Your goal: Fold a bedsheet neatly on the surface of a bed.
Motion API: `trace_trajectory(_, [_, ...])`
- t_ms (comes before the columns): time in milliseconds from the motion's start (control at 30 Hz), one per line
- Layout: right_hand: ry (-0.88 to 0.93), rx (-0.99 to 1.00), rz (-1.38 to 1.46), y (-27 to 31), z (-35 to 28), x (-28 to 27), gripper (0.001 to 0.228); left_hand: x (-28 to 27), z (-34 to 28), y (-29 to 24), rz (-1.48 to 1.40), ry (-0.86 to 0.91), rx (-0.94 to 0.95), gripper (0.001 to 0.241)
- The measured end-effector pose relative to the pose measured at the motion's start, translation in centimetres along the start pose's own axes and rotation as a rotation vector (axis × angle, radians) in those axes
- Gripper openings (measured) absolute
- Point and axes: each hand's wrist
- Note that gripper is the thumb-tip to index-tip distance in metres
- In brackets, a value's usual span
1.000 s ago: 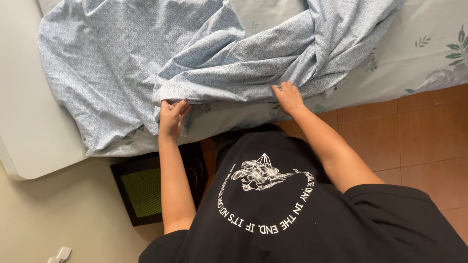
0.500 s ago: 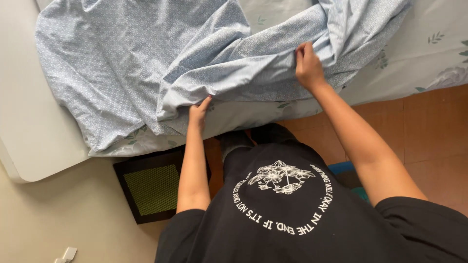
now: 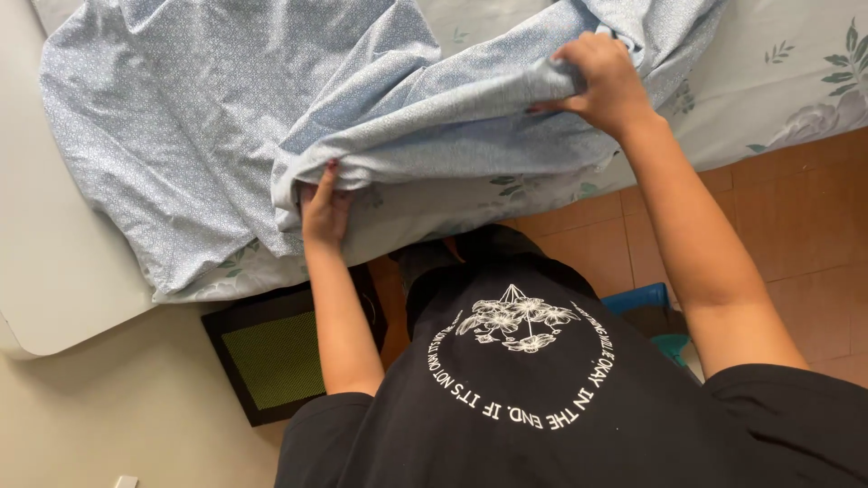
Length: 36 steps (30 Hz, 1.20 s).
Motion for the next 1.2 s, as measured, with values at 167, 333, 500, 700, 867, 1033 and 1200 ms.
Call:
trace_trajectory(167, [0.063, 0.031, -0.054, -1.7, -2.0, 1.0, 0.024, 2.9, 0.0, 10.2, -0.562, -0.021, -0.069, 0.085])
trace_trajectory(333, [-0.003, 0.024, 0.119, 0.7, -2.5, 0.1, 0.028, 10.6, -2.1, 13.6, -0.199, -0.080, -0.455, 0.081])
trace_trajectory(500, [0.026, 0.184, 0.038, 1.5, -4.1, 0.7, 0.040, 11.7, -4.2, 16.1, -0.386, -0.243, -0.314, 0.066])
trace_trajectory(700, [-0.066, 0.303, 0.002, -0.3, -10.5, 4.4, 0.019, 10.5, -9.4, 22.9, -0.702, -0.417, -0.625, 0.041])
trace_trajectory(867, [-0.090, 0.465, 0.005, -7.1, -20.7, 9.3, 0.020, 14.9, -11.5, 16.2, -0.810, -0.319, -0.664, 0.031])
trace_trajectory(1033, [0.057, 1.197, 0.647, -8.7, -25.4, 11.9, 0.035, 14.3, -10.1, 15.8, -0.562, -0.355, -0.719, 0.038])
trace_trajectory(1200, [-0.087, 1.416, 1.439, -4.7, -23.0, 10.4, 0.037, 12.7, -11.0, 18.5, -0.433, -0.372, -0.766, 0.041])
Point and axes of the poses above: each hand's wrist, its own z-axis towards the middle knuckle, its own x-axis out of the palm, y = z × x, and after that the axes turned 9 degrees about x, right-handed
